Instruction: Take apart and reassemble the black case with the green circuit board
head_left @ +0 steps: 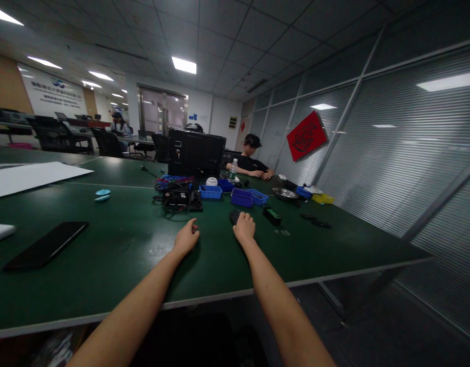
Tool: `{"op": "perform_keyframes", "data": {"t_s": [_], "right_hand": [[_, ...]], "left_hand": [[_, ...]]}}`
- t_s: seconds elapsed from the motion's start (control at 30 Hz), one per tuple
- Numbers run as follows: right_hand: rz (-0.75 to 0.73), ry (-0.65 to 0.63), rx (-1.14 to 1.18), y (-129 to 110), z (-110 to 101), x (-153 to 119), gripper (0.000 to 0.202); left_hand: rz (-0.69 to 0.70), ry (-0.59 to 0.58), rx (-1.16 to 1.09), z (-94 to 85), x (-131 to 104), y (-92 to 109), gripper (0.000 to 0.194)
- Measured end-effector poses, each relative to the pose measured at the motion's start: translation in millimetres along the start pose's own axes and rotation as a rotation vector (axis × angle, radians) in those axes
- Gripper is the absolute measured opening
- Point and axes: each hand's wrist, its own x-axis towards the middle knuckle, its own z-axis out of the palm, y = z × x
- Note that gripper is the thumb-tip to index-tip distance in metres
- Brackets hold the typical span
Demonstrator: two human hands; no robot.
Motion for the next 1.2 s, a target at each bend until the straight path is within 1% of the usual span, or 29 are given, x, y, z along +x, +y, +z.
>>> {"op": "perform_keyframes", "data": {"t_s": [0.17,0.27,0.33,0.5,0.57,0.63,0.7,0.8,0.9,0.97,1.1,1.13,1.2], "right_hand": [[-0.124,-0.034,0.045,-15,-1,-10,0.053],[-0.143,-0.011,0.132,-21,1,-12,0.049],[-0.090,-0.014,0.208,-19,2,-9,0.045],[0.178,-0.102,0.431,-1,7,5,0.047],[0.198,-0.141,0.505,4,9,9,0.048],[0.162,-0.164,0.556,4,12,10,0.045],[0.101,-0.160,0.592,-1,14,8,0.042],[-0.004,-0.143,0.661,-12,16,1,0.039],[-0.118,-0.180,0.759,-27,16,-8,0.038],[-0.191,-0.249,0.861,-37,17,-14,0.038],[-0.296,-0.456,1.092,-55,21,-24,0.034],[-0.316,-0.491,1.131,-58,22,-26,0.033],[-0.332,-0.526,1.179,-62,23,-27,0.033]], "left_hand": [[0.004,-0.006,0.007,0.1,0,-1,0.054],[0.001,-0.004,0.000,0.2,0,-1,0.054],[-0.002,-0.004,-0.001,0.3,0,-1,0.054],[-0.004,-0.002,-0.008,1.5,2,-2,0.054],[0.001,0.005,-0.007,2.0,2,-3,0.053],[0.006,0.010,-0.004,2.2,2,-4,0.053],[0.009,0.010,-0.006,2.1,2,-3,0.051],[0.024,0.022,-0.020,2.6,2,-3,0.051],[0.066,0.063,-0.010,5.2,2,-2,0.058],[0.111,0.094,0.025,7.8,2,-3,0.064],[0.207,0.142,0.101,10.4,2,-2,0.069],[0.212,0.148,0.116,10.1,2,-2,0.070],[0.182,0.150,0.151,8.6,1,-1,0.071]]}}
